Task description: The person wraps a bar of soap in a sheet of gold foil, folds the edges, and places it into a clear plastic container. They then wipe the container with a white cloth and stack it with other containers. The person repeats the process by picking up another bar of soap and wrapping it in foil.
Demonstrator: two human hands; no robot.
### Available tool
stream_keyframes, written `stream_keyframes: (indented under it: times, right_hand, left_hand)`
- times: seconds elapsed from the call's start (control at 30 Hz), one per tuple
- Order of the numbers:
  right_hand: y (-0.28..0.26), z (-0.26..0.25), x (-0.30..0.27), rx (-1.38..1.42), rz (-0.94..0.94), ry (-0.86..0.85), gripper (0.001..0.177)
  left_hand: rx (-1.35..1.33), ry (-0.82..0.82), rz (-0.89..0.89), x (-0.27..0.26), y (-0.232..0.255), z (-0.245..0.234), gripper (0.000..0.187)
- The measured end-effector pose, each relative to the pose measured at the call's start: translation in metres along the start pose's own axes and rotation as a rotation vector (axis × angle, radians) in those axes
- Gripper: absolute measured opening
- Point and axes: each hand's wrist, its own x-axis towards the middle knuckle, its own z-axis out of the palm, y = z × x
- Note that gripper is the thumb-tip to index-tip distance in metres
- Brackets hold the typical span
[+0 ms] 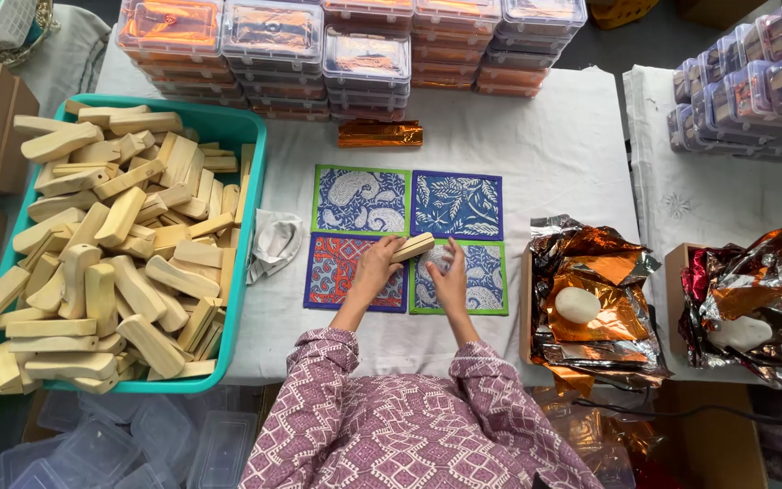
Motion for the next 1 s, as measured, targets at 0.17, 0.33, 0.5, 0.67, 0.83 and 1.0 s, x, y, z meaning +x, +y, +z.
stream_keyframes:
  times: [0.17, 0.33, 0.5, 0.67, 0.83, 1.0]
  right_hand:
    - [-0.040, -0.012, 0.019, -0.294, -0.190, -0.142, 0.093]
    - [-0.047, -0.010, 0.025, -0.301, -0.294, -0.222, 0.091]
    - [-0.042, -0.020, 0.034, -0.274, -0.201, -0.211, 0.055]
    - [-0.015, -0.036, 0.043, -0.236, -0.131, -0.301, 0.054]
    - [-0.030, -0.046, 0.048, -0.175, -0.134, -0.418, 0.052]
    - [-0.053, -0.048, 0.045, -0.378, -0.196, -0.382, 0.048]
  left_hand:
    - [-0.056, 0.068, -0.144, -0.012, 0.004, -0.005, 0.054]
    - [-0.073, 0.106, -0.184, -0.014, -0.001, 0.001, 0.053]
    - [-0.134, 0.041, -0.147, -0.003, 0.005, -0.009, 0.048]
    - [-0.096, -0.014, -0.066, 0.006, -0.007, -0.002, 0.049]
    - [-0.171, -0.056, -0.101, 0.013, -0.017, -0.002, 0.051]
    - [-0.106, -0.056, -0.014, 0.016, -0.025, 0.000, 0.049]
